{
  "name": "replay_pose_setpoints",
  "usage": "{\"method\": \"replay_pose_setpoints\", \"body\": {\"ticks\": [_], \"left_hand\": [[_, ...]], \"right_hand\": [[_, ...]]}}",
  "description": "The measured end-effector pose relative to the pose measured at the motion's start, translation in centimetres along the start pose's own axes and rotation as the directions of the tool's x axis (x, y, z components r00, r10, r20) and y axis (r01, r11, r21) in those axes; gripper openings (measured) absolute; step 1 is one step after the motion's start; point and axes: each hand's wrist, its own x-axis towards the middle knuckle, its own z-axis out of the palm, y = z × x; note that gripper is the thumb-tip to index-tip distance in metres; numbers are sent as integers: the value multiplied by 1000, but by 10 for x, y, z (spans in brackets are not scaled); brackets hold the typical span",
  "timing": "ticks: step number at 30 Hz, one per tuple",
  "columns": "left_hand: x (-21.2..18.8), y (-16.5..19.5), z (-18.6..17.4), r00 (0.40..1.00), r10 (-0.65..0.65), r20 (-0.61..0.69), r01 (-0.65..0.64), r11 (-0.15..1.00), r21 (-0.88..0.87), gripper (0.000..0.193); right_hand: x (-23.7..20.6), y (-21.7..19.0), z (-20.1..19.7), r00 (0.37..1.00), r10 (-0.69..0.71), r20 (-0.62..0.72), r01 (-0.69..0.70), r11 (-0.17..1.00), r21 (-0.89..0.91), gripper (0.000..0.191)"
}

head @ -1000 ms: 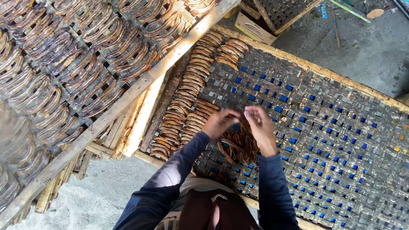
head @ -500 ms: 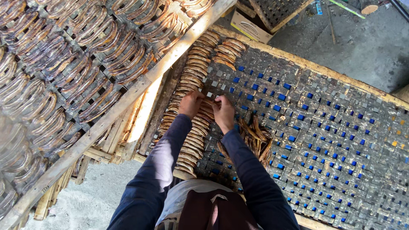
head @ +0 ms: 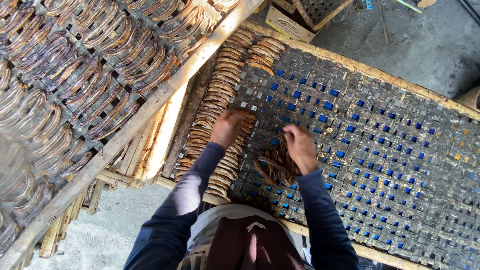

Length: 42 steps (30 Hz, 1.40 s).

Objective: The person gathers dried banana slices from a woven bamboo drying tray and transfers a handful into a plastic bag on a chair. They then arrange the remaining dried banana slices into neat rows across the tray, working piece by piece with both hands.

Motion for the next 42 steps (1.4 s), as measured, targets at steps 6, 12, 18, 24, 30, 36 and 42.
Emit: {"method": "replay_pose_setpoints", "body": {"ticks": [6, 12, 18, 24, 30, 36, 42], "left_hand": [[-9, 64, 53, 932, 246, 267, -284, 952, 117, 37], [9, 85, 80, 840, 107, 532, -237, 954, 183, 40], [15, 68, 53, 816, 147, 559, -92, 988, -125, 60], [42, 53, 5, 708, -170, 686, 671, 466, -577, 61], [58, -7, -25, 829, -347, 438, 557, 581, -593, 30], [61, -24, -18, 913, -406, -48, 352, 841, -411, 24], [60, -21, -9, 974, -164, -156, 139, 977, -162, 25]], "right_hand": [[-49, 30, 6, 997, 45, -68, -62, 960, -272, 19], [-58, 37, 21, 960, -113, -256, 50, 970, -240, 15], [-41, 40, 7, 967, 8, -254, 67, 955, 288, 18], [5, -3, -14, 982, -188, 22, 129, 749, 650, 20], [65, -66, 12, 993, -88, 76, 18, 764, 645, 19], [76, -94, 41, 908, -295, -297, 368, 901, 231, 9], [68, -99, 53, 871, -294, -394, 301, 952, -45, 5]]}}
